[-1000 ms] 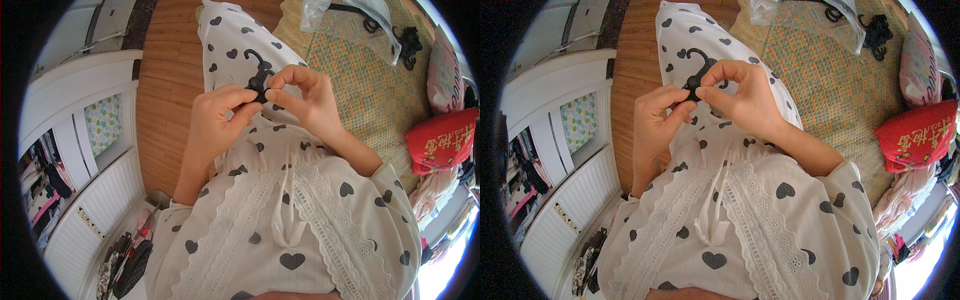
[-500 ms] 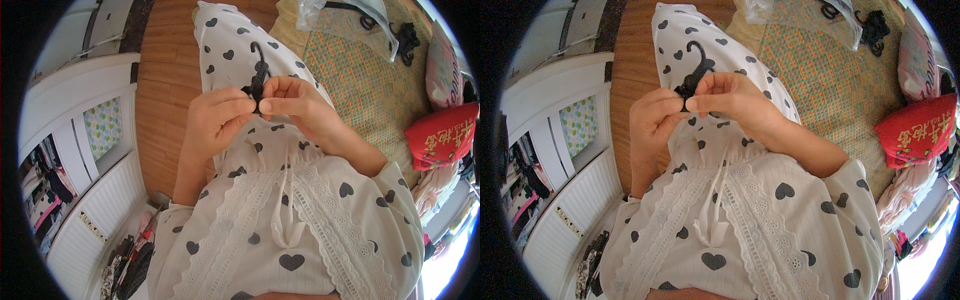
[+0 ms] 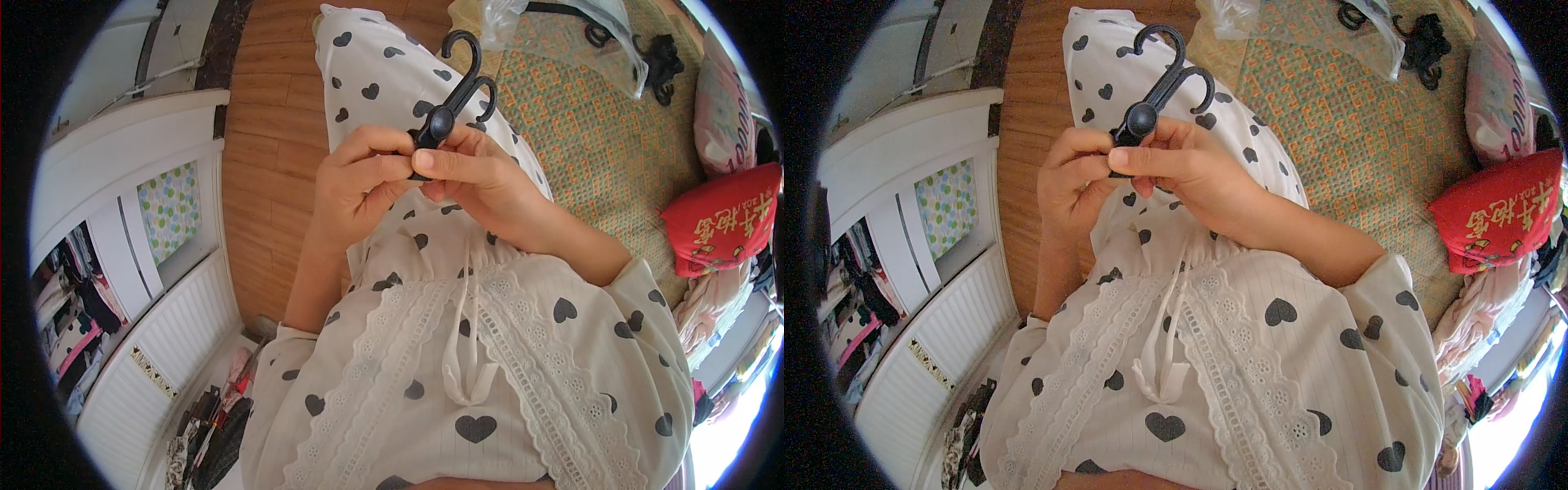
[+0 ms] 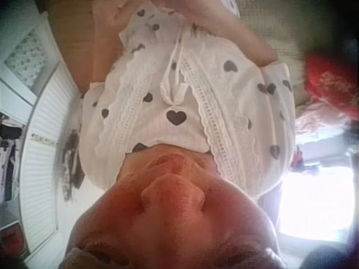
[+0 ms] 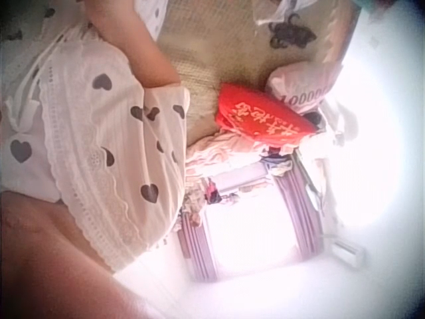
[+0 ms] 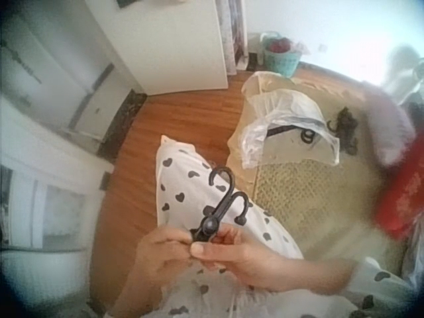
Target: The person attaches black elastic straps to black plastic hangers by hand, threading the strap through a slot in the hanger base and securing it.
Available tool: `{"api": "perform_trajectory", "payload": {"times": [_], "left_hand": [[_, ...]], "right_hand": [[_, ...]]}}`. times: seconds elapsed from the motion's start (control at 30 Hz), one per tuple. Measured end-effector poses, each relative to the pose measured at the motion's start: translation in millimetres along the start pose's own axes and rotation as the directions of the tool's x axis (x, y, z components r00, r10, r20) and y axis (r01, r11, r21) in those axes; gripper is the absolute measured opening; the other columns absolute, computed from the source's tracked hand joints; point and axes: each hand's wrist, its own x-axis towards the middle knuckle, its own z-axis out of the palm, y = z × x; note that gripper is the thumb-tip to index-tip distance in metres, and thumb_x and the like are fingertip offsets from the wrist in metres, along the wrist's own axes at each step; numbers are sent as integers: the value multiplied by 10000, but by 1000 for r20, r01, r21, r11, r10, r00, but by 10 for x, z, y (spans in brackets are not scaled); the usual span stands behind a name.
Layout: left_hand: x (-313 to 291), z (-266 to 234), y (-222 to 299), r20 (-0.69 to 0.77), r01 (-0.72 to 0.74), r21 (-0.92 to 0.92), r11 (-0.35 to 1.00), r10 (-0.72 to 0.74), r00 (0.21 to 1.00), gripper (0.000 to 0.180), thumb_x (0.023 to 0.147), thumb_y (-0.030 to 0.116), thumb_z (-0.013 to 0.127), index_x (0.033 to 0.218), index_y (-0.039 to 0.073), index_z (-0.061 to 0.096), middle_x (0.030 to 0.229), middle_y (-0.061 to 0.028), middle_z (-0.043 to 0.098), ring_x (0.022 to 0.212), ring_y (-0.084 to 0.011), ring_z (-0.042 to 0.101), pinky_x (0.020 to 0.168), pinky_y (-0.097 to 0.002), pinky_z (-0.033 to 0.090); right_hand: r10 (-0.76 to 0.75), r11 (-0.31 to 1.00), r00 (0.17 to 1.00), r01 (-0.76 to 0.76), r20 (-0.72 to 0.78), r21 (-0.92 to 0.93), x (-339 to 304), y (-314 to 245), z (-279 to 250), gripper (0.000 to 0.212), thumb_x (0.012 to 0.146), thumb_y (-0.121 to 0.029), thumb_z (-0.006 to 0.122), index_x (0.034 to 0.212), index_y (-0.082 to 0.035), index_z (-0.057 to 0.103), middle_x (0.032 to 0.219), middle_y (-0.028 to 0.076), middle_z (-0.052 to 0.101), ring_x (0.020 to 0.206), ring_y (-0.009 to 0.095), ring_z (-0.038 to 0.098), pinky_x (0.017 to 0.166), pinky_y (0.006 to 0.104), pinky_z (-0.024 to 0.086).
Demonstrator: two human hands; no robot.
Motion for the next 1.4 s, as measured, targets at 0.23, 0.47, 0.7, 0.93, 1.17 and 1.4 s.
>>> {"api": "perform_trajectory", "payload": {"times": [0.23,0.47,0.7,0.93,1.17,1.4], "left_hand": [[-95,72,-125,-193,74,-216,974,-117,974,141,742,59,728,846,25,639,1007,-79,458,744,-159,528,643,-246,442],[-10,34,-58,-166,134,-144,981,-157,973,294,620,126,830,800,37,615,876,-27,448,703,-120,440,582,-237,374],[43,184,51,-272,229,159,960,-180,945,299,644,173,826,752,24,590,691,-12,437,583,-117,400,489,-250,325],[78,257,61,-333,211,-22,977,-207,920,259,780,119,710,652,7,514,664,-31,418,567,-121,378,487,-247,298],[77,288,-9,-299,147,-98,984,-170,939,320,860,150,618,618,6,468,648,-28,390,577,-112,362,521,-240,284],[144,328,64,-296,382,-546,746,-598,745,349,961,252,474,702,26,537,657,26,394,571,-92,352,569,-215,302]], "right_hand": [[-131,988,985,120,-114,-101,65,-50,49,243,846,-278,656,741,-62,621,710,0,586,652,86,514,642,226,406],[-345,881,937,299,-63,-367,137,8,-73,257,857,-239,646,689,-47,611,668,1,576,641,75,496,626,216,391],[-399,857,912,333,-98,-393,155,55,-59,217,862,-177,636,705,-28,615,665,-14,570,635,43,472,602,201,379],[-458,854,880,397,-125,-335,157,140,-66,203,858,-156,632,700,-29,615,662,-20,569,649,33,473,600,194,375],[-442,857,890,383,-113,-345,132,111,-97,209,863,-157,625,692,-37,612,666,-18,577,628,38,470,600,204,388],[-582,586,808,498,95,-639,139,-4,-129,97,843,-114,631,879,-27,656,690,15,567,633,95,518,602,249,419]]}}
